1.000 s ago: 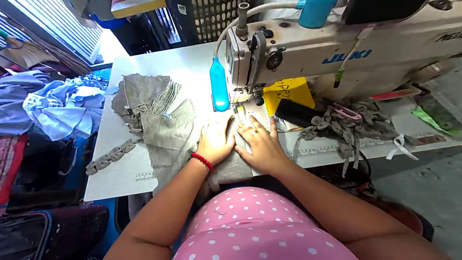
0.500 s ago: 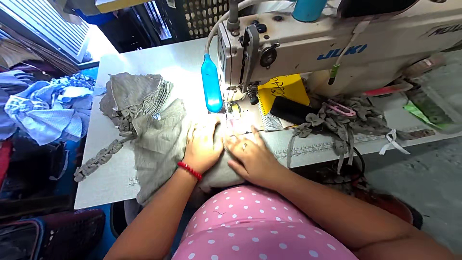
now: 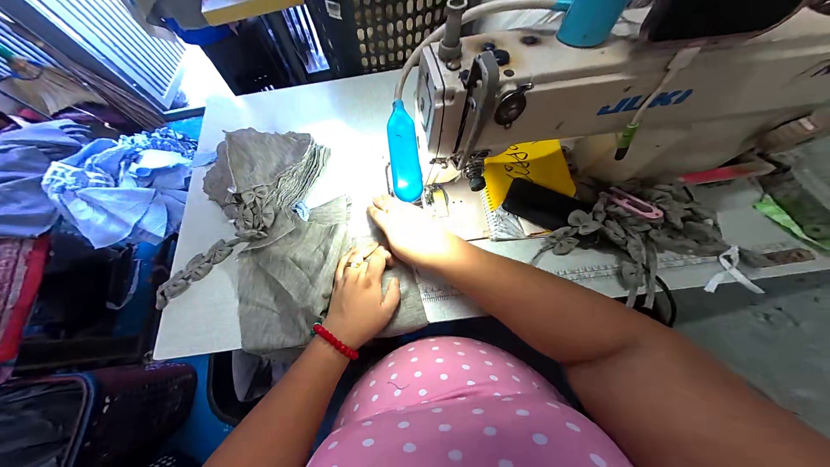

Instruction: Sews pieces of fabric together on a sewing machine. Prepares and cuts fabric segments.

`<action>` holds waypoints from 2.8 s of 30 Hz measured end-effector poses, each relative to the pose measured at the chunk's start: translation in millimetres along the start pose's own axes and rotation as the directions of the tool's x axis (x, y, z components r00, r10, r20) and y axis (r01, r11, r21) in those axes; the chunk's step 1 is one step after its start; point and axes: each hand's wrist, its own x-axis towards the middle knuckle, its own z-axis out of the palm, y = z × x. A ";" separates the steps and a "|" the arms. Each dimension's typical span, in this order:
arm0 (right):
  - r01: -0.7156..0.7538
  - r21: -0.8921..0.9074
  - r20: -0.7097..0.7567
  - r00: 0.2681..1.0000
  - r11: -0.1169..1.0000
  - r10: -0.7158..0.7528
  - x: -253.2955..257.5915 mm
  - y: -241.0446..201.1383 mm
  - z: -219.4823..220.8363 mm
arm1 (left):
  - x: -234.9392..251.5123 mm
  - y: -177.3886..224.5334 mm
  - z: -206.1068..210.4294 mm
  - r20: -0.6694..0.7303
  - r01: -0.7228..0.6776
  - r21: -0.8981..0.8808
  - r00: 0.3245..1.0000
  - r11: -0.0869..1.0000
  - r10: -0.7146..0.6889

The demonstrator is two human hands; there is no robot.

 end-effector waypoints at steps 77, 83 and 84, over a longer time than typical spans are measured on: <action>-0.049 -0.017 -0.199 0.979 0.999 0.044 -151.0 2.2 14.8 | 132.7 -5.7 -39.2 -0.046 0.252 0.208 0.968 0.945 -0.248; -0.062 -0.031 -0.235 0.970 0.998 0.053 -152.5 0.9 15.9 | 44.7 24.6 9.1 0.143 -0.089 -0.077 0.985 0.993 0.099; -0.064 -0.038 -0.243 0.969 0.997 0.053 -152.6 0.7 16.6 | 40.7 24.8 13.2 0.154 -0.097 -0.075 0.982 0.992 0.108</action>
